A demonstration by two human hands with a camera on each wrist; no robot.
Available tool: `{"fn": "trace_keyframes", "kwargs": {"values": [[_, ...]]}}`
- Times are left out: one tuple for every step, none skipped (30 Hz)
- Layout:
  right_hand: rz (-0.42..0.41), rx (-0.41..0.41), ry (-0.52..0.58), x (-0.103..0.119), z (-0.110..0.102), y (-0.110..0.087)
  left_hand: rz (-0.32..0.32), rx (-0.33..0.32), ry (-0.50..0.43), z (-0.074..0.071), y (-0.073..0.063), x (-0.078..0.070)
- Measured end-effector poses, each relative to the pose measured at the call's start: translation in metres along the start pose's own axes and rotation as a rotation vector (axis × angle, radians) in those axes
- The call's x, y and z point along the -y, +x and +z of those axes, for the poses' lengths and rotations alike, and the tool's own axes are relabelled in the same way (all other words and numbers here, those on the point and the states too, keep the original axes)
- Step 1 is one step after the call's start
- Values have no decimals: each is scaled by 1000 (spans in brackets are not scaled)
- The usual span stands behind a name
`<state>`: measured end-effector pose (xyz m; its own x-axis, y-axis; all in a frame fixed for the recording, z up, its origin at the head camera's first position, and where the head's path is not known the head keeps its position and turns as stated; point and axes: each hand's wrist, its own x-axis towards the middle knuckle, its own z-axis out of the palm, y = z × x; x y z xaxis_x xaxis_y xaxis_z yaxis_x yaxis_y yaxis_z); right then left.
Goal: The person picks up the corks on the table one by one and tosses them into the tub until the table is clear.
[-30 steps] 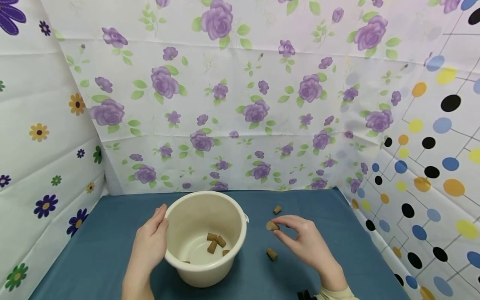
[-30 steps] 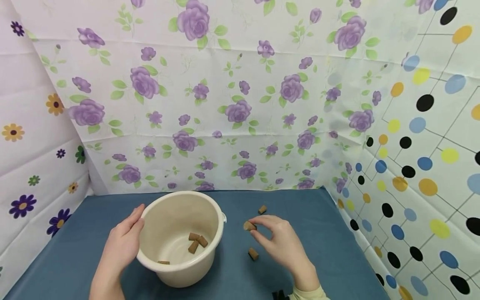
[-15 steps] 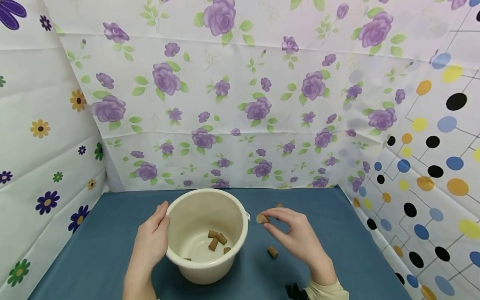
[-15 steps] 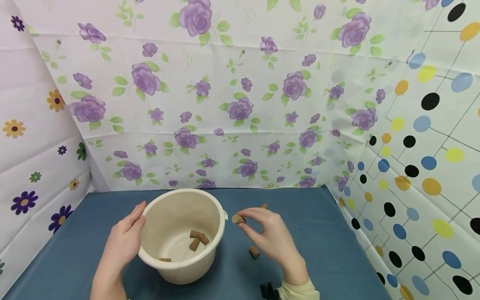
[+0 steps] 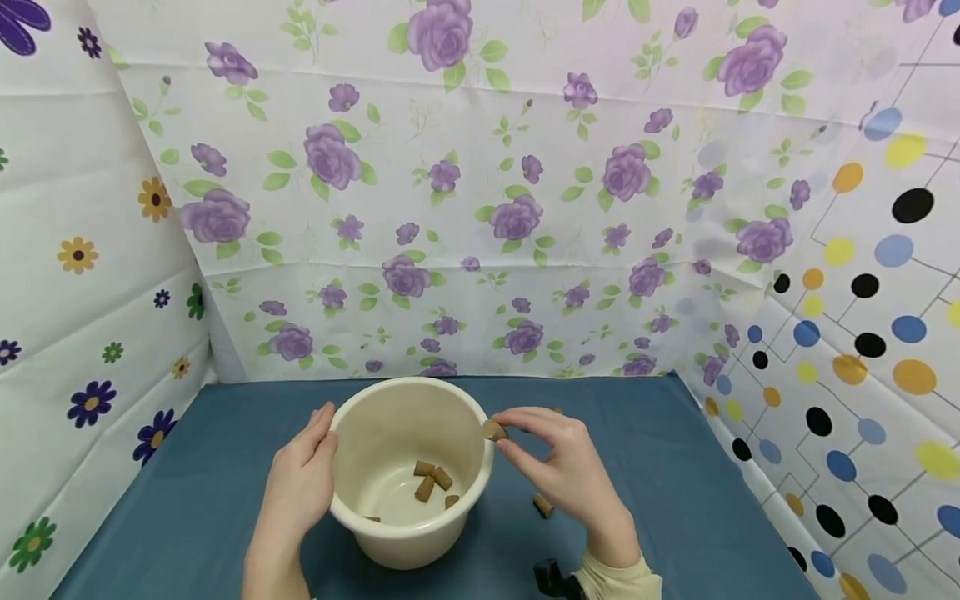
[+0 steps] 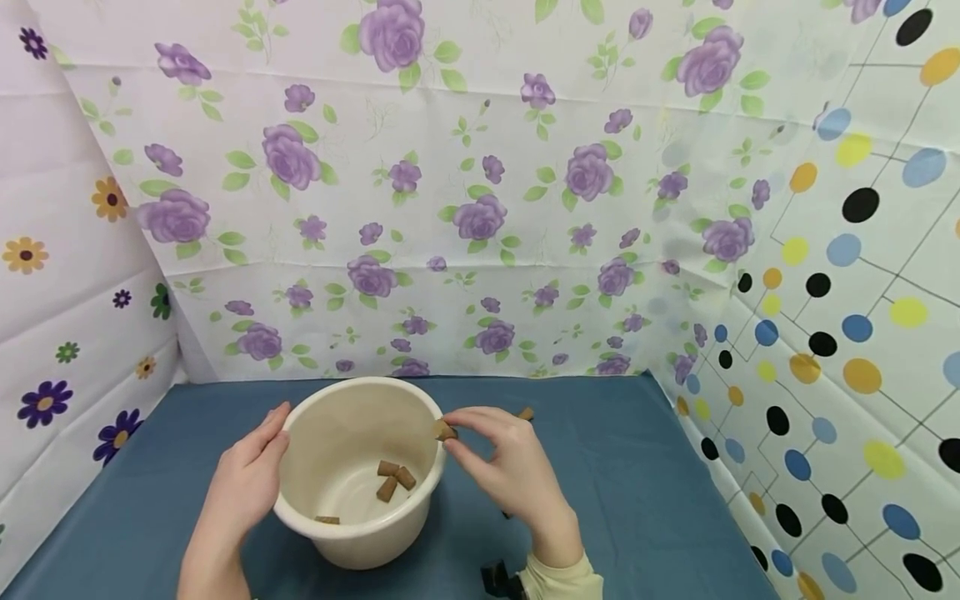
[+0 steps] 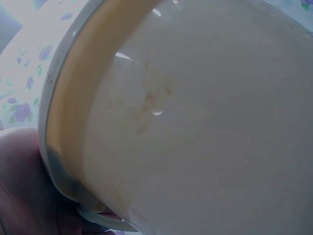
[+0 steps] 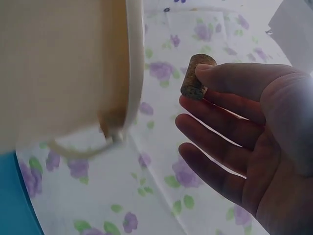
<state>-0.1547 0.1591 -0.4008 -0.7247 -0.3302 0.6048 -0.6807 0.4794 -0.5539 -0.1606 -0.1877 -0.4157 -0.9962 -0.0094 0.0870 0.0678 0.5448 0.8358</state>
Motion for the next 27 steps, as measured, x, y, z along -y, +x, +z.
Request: {"fn": "trace_keyframes", "kwargs": {"values": [[-3, 5, 9, 2, 3, 2, -2, -1, -1, 0, 0, 0], [-9, 9, 21, 5, 5, 4, -3, -2, -1, -1, 0, 0], [-16, 11, 31, 7, 8, 6, -3, -2, -2, -1, 0, 1], [-20, 15, 42, 10, 11, 8, -5, -2, -3, -1, 0, 1], [-25, 18, 50, 12, 15, 10, -5, -3, -4, -2, 0, 1], [-31, 23, 59, 14, 18, 12, -6, -4, -4, -2, 0, 1], [-34, 28, 68, 17, 21, 13, -7, -4, -4, -2, 0, 1], [-40, 33, 75, 19, 24, 15, -6, -4, -4, -2, 0, 2], [-48, 38, 78, 21, 27, 16, -6, -1, -4, -2, 0, 2], [-55, 45, 80, 22, 30, 16, -5, 2, -3, -2, 1, 2], [-62, 54, 79, 23, 33, 17, -5, 6, -3, -1, 1, 2], [-67, 63, 80, 24, 36, 17, -5, 9, -2, -1, 1, 2], [-75, 70, 72, 25, 38, 17, -3, 11, -3, -1, 2, 2], [-78, 79, 68, 26, 40, 17, 0, 13, -4, 0, 2, 1], [-82, 87, 62, 27, 41, 16, 1, 13, -3, 0, 2, 1], [-81, 96, 60, 28, 42, 16, -1, 14, -5, 0, 2, 0], [-80, 105, 56, 28, 43, 16, -2, 14, -6, 0, 2, 0], [-79, 113, 53, 29, 45, 16, -3, 11, -6, 0, 2, 0], [-76, 121, 52, 29, 45, 16, -3, 9, -6, 0, 2, 0], [-67, 130, 56, 29, 46, 16, -3, 8, -5, -1, 1, 0], [-62, 137, 60, 29, 47, 15, -5, 9, -4, -1, 1, 1], [-55, 145, 68, 30, 47, 15, -5, 9, -5, -1, 1, 1], [-50, 152, 76, 30, 48, 15, -3, 8, -3, -1, 1, 1], [-46, 159, 84, 30, 49, 15, -2, 6, -2, -1, 1, 1], [-44, 165, 87, 30, 49, 15, -1, 6, -1, -1, 1, 1], [-45, 172, 90, 30, 50, 15, -1, 5, 0, -1, 1, 1], [-48, 178, 88, 31, 51, 15, -2, 4, 0, -1, 1, 1]]}}
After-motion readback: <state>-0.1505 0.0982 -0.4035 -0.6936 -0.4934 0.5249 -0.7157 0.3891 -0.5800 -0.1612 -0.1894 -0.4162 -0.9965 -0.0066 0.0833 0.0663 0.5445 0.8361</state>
